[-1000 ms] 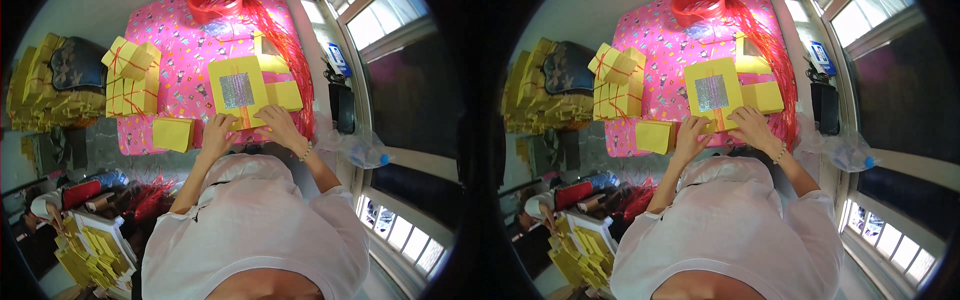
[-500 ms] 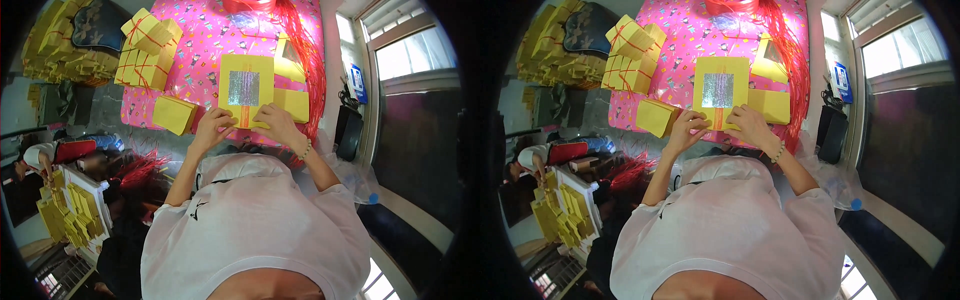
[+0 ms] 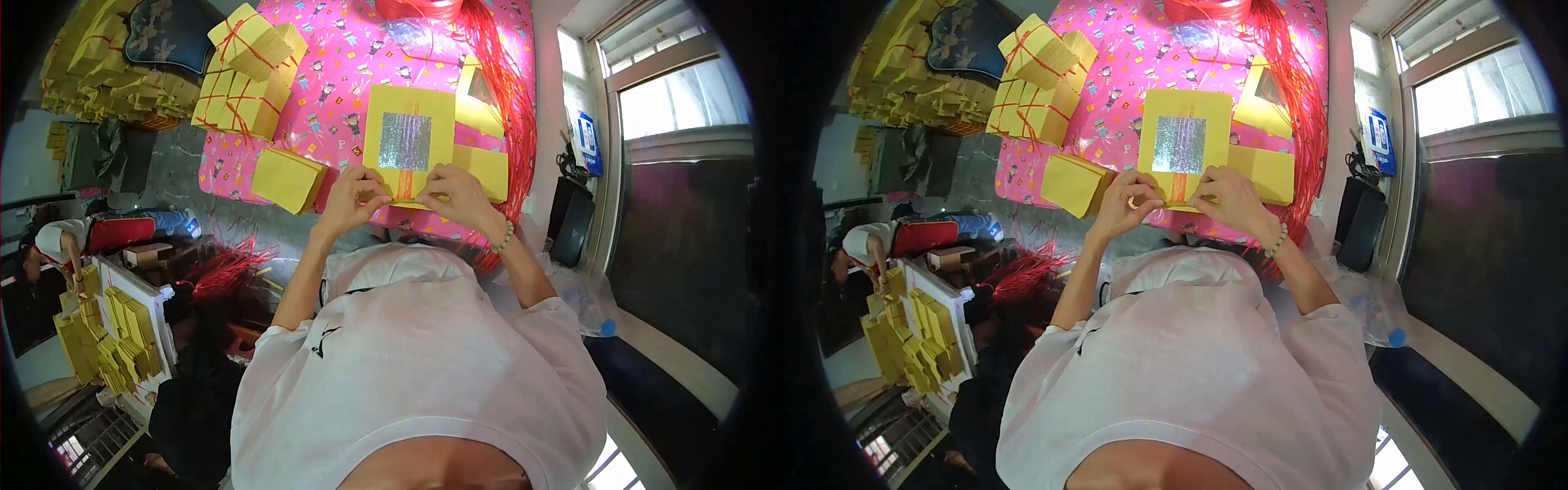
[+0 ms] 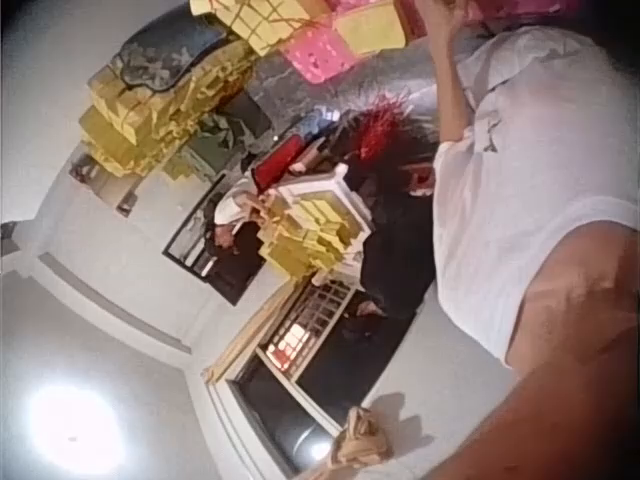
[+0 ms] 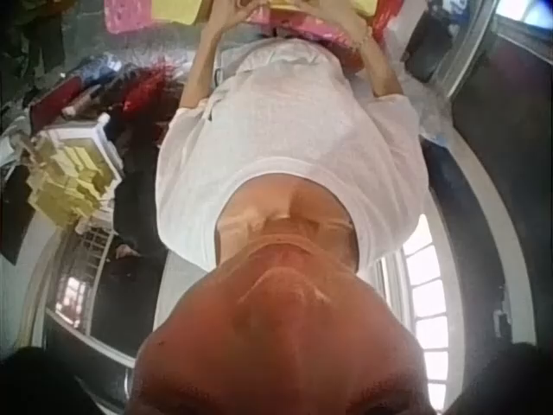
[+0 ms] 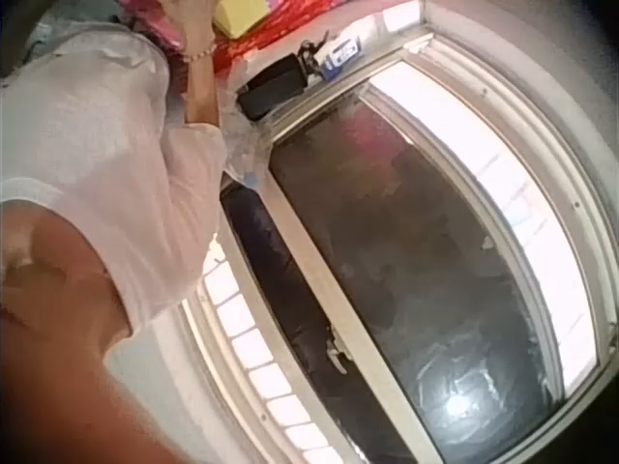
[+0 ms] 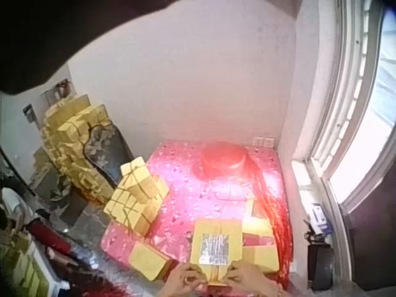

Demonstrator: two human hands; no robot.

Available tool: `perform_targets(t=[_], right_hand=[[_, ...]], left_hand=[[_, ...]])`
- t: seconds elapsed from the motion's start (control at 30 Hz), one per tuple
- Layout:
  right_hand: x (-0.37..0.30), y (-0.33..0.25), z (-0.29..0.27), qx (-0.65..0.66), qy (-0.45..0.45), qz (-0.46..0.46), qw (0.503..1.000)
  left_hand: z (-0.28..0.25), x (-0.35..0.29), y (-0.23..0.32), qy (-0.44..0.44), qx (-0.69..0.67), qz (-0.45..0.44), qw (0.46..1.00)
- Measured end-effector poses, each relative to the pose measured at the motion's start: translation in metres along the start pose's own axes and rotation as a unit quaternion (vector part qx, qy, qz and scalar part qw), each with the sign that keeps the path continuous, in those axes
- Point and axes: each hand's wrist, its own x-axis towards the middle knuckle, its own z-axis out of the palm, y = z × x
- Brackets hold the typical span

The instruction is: The person is folding sheets of yellow joss paper and organizing them into stacks or boxes.

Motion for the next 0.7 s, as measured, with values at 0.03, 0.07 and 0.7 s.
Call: perform_targets(t=[0.03,0.07,0.7], right_hand=[[0.000,-0.001,-0.001,0.004,-0.006,0.012,1.000],[0.001,-0.003,-0.002,0.007,-0.012,0.023,1.000],[-0.001,-0.011,0.007,-0.069,0.038,-0.003,0.997]], left_hand=[[0.001,0.001,-0.002,-0.006,-0.020,-0.009,1.000],[0.000,0.002,-0.003,-0.005,-0.022,-0.007,1.000],[-0.006,0.013,-0.001,-0.053,-0.046,-0.031,0.997]])
